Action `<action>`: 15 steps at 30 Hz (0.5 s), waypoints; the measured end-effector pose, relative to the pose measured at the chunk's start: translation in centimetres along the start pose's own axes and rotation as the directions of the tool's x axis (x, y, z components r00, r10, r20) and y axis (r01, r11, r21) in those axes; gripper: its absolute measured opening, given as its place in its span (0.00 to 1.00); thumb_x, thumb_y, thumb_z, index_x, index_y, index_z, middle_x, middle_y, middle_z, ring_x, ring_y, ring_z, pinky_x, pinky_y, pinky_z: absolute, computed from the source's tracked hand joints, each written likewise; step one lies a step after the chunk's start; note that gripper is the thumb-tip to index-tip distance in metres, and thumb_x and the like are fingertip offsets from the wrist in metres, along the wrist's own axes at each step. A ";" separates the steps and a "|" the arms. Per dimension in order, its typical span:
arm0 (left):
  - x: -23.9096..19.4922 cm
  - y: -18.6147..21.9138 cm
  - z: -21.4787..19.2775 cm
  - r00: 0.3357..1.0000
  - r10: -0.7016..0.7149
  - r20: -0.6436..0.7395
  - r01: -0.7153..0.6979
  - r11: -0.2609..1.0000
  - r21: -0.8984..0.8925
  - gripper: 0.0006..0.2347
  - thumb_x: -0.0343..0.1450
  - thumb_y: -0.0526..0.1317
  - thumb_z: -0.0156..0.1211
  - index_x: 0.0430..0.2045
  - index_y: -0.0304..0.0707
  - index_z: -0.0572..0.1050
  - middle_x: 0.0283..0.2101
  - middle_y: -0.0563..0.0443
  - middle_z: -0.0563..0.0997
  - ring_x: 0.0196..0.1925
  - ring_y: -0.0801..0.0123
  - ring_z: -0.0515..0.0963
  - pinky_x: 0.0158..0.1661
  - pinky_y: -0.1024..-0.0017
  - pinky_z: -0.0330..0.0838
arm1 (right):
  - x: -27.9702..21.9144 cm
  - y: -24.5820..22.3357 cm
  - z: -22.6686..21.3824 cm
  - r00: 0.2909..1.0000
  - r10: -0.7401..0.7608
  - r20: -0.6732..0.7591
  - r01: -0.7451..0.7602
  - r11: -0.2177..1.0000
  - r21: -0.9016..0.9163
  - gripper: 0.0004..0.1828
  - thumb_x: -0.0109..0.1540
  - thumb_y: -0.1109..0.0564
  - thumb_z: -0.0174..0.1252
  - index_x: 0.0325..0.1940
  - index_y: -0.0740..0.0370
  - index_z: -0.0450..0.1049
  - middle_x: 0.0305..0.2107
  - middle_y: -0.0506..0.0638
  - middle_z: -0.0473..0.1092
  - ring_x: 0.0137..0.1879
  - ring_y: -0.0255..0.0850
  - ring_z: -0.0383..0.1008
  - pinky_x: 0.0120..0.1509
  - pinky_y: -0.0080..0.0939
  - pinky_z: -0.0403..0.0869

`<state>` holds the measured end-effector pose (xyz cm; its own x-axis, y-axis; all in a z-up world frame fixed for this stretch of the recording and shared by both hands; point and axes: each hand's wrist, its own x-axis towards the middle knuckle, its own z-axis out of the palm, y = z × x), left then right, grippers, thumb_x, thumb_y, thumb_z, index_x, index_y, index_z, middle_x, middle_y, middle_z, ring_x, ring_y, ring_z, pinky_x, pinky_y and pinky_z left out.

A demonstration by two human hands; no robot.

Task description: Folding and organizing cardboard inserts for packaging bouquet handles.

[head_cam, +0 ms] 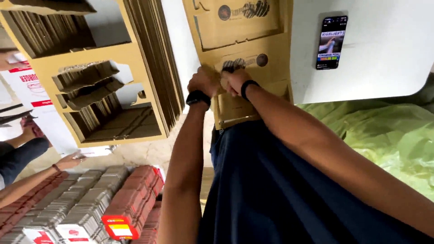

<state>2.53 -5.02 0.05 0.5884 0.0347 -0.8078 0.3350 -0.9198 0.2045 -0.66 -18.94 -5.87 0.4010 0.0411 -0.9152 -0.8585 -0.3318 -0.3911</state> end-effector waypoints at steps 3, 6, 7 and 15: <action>1.2 0.4 1.7 0.999 -0.002 -0.032 0.007 0.990 0.143 0.22 0.69 0.46 0.59 0.54 0.31 0.64 0.47 0.39 0.82 0.54 0.45 0.82 0.55 0.52 0.77 | -0.4 0.0 0.1 1.000 0.000 -0.018 0.000 1.000 0.003 0.32 0.65 0.35 0.53 0.17 0.58 0.79 0.09 0.52 0.68 0.17 0.42 0.72 0.25 0.38 0.72; 0.5 2.0 2.8 0.999 0.022 -0.027 -0.015 0.976 0.218 0.22 0.69 0.44 0.62 0.52 0.31 0.65 0.48 0.41 0.83 0.55 0.48 0.82 0.56 0.51 0.76 | 0.7 0.8 0.1 1.000 -0.024 -0.019 0.024 0.999 -0.030 0.31 0.66 0.37 0.50 0.21 0.59 0.81 0.12 0.52 0.72 0.18 0.38 0.73 0.25 0.36 0.73; 0.8 2.2 4.1 0.964 0.126 -0.234 -0.059 0.960 0.274 0.16 0.69 0.42 0.57 0.46 0.30 0.69 0.38 0.44 0.83 0.45 0.49 0.85 0.47 0.51 0.79 | 1.2 1.5 0.3 0.997 -0.060 -0.053 0.056 0.996 -0.071 0.32 0.66 0.33 0.53 0.22 0.61 0.78 0.15 0.55 0.72 0.24 0.45 0.74 0.33 0.44 0.75; -3.9 5.7 -1.8 0.937 0.339 -0.079 -0.258 0.829 0.496 0.23 0.66 0.36 0.67 0.51 0.32 0.62 0.30 0.51 0.82 0.31 0.52 0.85 0.33 0.59 0.83 | 3.1 2.5 3.3 0.991 -0.099 -0.086 0.097 0.995 -0.033 0.28 0.62 0.36 0.59 0.27 0.64 0.77 0.20 0.58 0.73 0.27 0.51 0.77 0.31 0.50 0.72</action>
<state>3.46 -9.67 5.31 0.7234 -0.2482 -0.6442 -0.2393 -0.9654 0.1032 -2.61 -16.57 -10.04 0.5103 -0.0073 -0.8600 -0.8046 -0.3573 -0.4744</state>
